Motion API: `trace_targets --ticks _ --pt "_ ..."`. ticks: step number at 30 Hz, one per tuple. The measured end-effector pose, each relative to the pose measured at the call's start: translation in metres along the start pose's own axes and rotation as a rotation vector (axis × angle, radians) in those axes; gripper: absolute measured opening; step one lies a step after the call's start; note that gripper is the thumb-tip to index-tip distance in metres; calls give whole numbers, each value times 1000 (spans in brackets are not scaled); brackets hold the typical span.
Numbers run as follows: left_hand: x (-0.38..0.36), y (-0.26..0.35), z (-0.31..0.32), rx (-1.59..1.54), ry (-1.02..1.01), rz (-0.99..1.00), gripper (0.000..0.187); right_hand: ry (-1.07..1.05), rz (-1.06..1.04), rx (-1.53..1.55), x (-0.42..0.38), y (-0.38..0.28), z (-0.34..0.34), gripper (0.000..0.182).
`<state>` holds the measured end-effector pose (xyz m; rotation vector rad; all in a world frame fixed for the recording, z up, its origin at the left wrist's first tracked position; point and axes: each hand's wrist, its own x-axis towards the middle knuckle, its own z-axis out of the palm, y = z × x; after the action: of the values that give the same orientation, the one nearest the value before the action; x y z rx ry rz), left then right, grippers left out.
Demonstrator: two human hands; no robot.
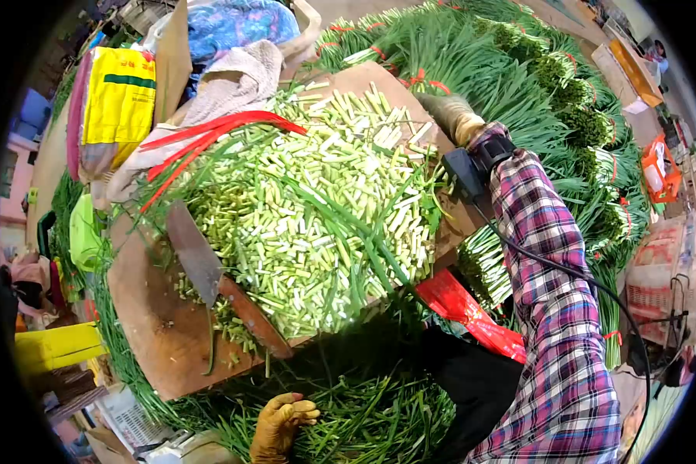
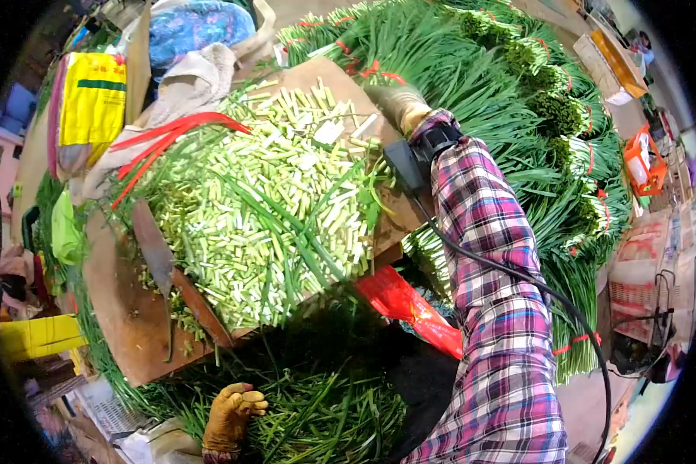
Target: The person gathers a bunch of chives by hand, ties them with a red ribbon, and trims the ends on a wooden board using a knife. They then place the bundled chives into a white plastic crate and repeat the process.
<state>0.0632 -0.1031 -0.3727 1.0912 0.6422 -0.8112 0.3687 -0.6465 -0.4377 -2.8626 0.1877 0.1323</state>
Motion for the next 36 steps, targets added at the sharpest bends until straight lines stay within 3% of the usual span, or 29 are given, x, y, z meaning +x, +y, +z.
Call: trace_targets --ticks 1,4,7,16,19,21,22,23,25,27,31,32,34,36 --pt "-2 1 1 -2 4 12 36 -65 88 123 6 -8 1 32" --pt "0 1 -3 -27 -11 17 33 -115 25 178 0 -17 -11 34" --pt "6 -3 -9 -173 -54 -13 31 -142 44 151 10 -9 2 31" --pt "8 -3 -8 -182 -64 -4 33 -195 103 175 16 2 17 27" --pt "3 -1 -4 -123 -21 31 36 -211 259 311 43 28 48 29" --pt "-5 -3 -4 -105 -9 62 37 -99 -24 147 -32 -30 -28 21" --pt "-10 -4 -5 -99 -4 123 38 17 -543 -359 -25 -8 -27 25" --pt "-19 -3 -3 -94 6 185 39 24 -547 -365 -42 -12 -39 25" --pt "-41 -3 -2 -131 12 250 40 18 475 1151 -76 -28 -61 24" --pt "-67 -9 -10 -88 -112 386 39 194 503 1201 -109 -34 -73 13" --pt "-133 -29 -29 -3 -27 490 43 346 373 1200 -194 -59 -95 14" --pt "-153 -33 -35 12 -1 532 44 358 359 1041 -224 -82 -112 16" --pt "-188 -35 -52 40 -14 588 44 289 92 1047 -278 -129 -124 18" --pt "-215 -45 -74 -55 42 706 37 -63 -106 1016 -338 -203 -143 26"
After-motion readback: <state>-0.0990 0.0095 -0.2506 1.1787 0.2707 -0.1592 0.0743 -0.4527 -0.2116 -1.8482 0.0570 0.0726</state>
